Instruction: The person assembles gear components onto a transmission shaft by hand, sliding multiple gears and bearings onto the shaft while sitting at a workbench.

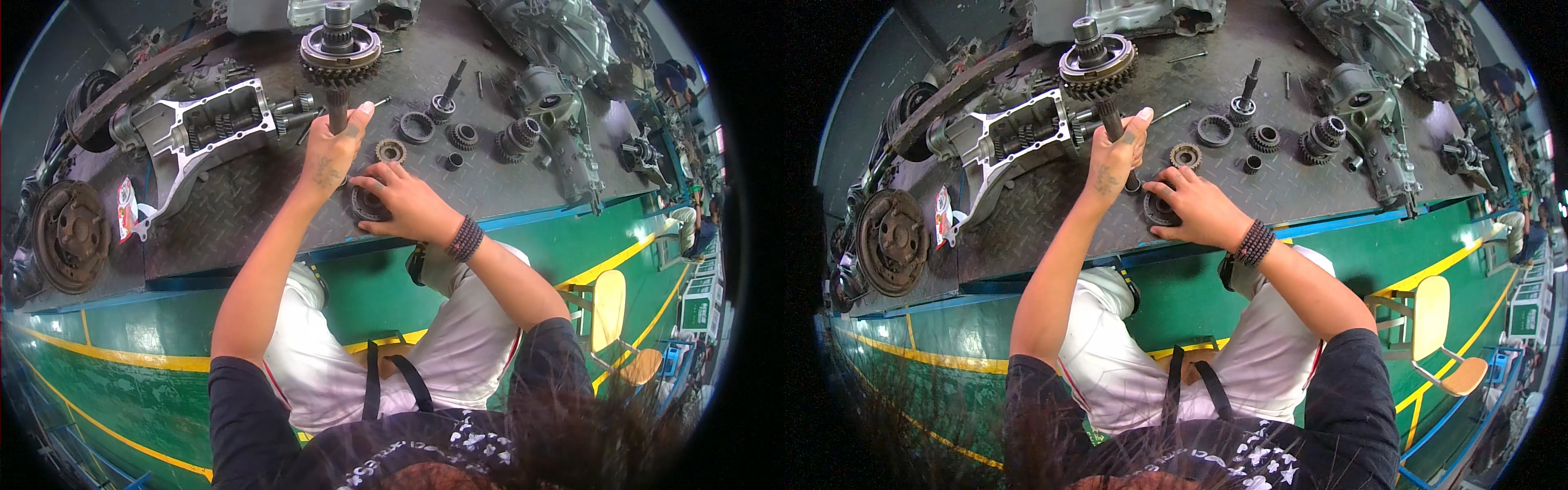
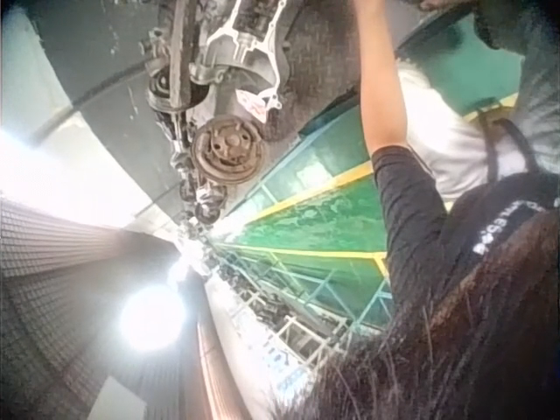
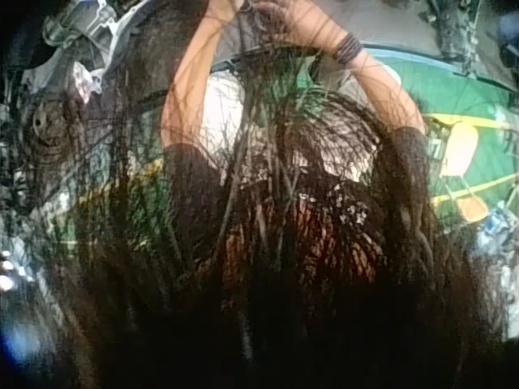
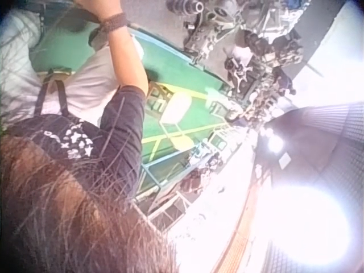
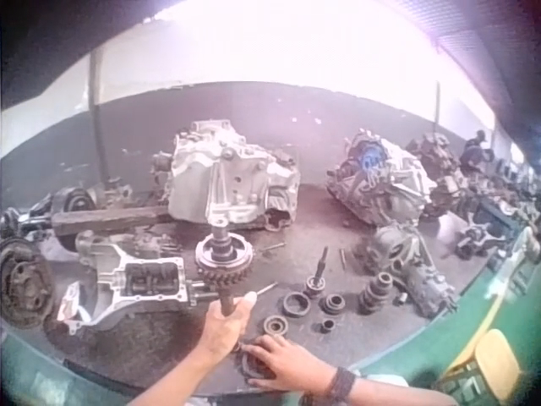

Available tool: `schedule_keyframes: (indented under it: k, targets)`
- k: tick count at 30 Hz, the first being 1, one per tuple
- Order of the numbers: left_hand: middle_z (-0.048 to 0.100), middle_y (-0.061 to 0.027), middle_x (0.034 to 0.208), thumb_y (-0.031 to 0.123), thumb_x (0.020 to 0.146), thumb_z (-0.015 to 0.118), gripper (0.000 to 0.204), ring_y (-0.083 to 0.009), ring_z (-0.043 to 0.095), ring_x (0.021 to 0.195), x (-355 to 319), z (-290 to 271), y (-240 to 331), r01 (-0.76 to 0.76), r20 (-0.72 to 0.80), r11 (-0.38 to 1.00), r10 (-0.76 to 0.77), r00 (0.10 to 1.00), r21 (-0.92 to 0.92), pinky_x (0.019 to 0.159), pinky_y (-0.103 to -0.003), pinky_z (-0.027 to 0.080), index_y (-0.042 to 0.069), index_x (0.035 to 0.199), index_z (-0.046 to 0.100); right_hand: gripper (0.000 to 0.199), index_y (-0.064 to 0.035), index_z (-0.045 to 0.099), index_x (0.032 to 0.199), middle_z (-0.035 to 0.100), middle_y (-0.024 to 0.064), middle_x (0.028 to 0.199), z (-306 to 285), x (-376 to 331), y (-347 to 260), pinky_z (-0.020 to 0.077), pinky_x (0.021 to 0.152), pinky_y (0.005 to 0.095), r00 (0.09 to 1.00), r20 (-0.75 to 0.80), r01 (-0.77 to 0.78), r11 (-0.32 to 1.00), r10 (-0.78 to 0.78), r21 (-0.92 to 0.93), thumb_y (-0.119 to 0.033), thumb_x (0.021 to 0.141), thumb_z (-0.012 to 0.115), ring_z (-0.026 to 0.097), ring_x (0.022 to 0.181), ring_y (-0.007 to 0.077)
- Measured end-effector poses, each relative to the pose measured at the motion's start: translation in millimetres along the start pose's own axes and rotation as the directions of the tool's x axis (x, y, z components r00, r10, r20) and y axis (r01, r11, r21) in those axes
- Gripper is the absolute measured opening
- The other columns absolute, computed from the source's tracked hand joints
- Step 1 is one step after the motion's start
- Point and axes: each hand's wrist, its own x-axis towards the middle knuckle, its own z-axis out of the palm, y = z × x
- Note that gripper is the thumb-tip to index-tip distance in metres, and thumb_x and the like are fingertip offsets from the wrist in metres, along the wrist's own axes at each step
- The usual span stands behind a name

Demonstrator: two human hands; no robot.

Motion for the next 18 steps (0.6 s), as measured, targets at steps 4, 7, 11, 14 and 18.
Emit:
schedule_keyframes:
  k: [4,7,11,14,18]
  targets:
    - [0.034,0.0095,0.056,0.030,0.098,0.063,0.045,-0.0014,0.025,0.045,0,2,2,0.003,-0.018,1.000,-0.003,1.000,0.007,0.043,-0.023,0.019,0.014,0.062,0.042,0.065,-0.0078,0.053,0.133,0.050,0.0148,0.126,8,-1,-6,0.0505,0.098,0.0438,0.997,-0.050,-0.050,0.999,0.050,-0.008,-0.031,0.078,0.077,0.051,0.117,0.0358]
    - [0.034,0.0094,0.056,0.029,0.099,0.063,0.044,-0.0015,0.025,0.045,-1,2,3,0.004,-0.021,1.000,-0.004,1.000,-0.003,0.043,-0.023,0.019,0.014,0.062,0.043,0.066,-0.0057,0.052,0.133,0.050,0.0161,0.126,7,1,-3,0.0504,0.098,0.0435,0.999,-0.044,-0.027,1.000,0.028,0.010,-0.031,0.077,0.076,0.050,0.117,0.0362]
    - [0.037,0.0109,0.058,0.033,0.097,0.064,0.043,-0.0011,0.030,0.049,-1,2,1,0.002,-0.024,1.000,-0.001,1.000,0.010,0.045,-0.024,0.021,0.015,0.062,0.047,0.064,-0.0023,0.054,0.131,0.050,0.0162,0.120,11,1,0,0.0522,0.095,0.0417,0.997,-0.078,0.014,0.999,-0.017,-0.032,-0.031,0.078,0.076,0.051,0.113,0.0338]
    - [0.038,0.0107,0.058,0.033,0.098,0.064,0.043,-0.0011,0.030,0.049,-1,1,1,0.015,-0.020,1.000,-0.015,1.000,0.003,0.045,-0.024,0.022,0.014,0.062,0.048,0.064,-0.0018,0.053,0.130,0.050,0.0166,0.121,13,1,1,0.0520,0.095,0.0416,0.994,-0.103,0.029,0.999,-0.033,-0.038,-0.032,0.078,0.076,0.050,0.114,0.0341]
    - [0.038,0.0106,0.058,0.033,0.098,0.064,0.043,-0.0011,0.030,0.049,-2,2,3,-0.002,-0.022,1.000,0.002,1.000,0.003,0.045,-0.024,0.022,0.014,0.062,0.048,0.064,-0.0019,0.053,0.130,0.049,0.0170,0.121,14,1,6,0.0518,0.095,0.0423,0.992,-0.103,0.065,0.997,-0.069,-0.038,-0.033,0.079,0.076,0.049,0.115,0.0344]
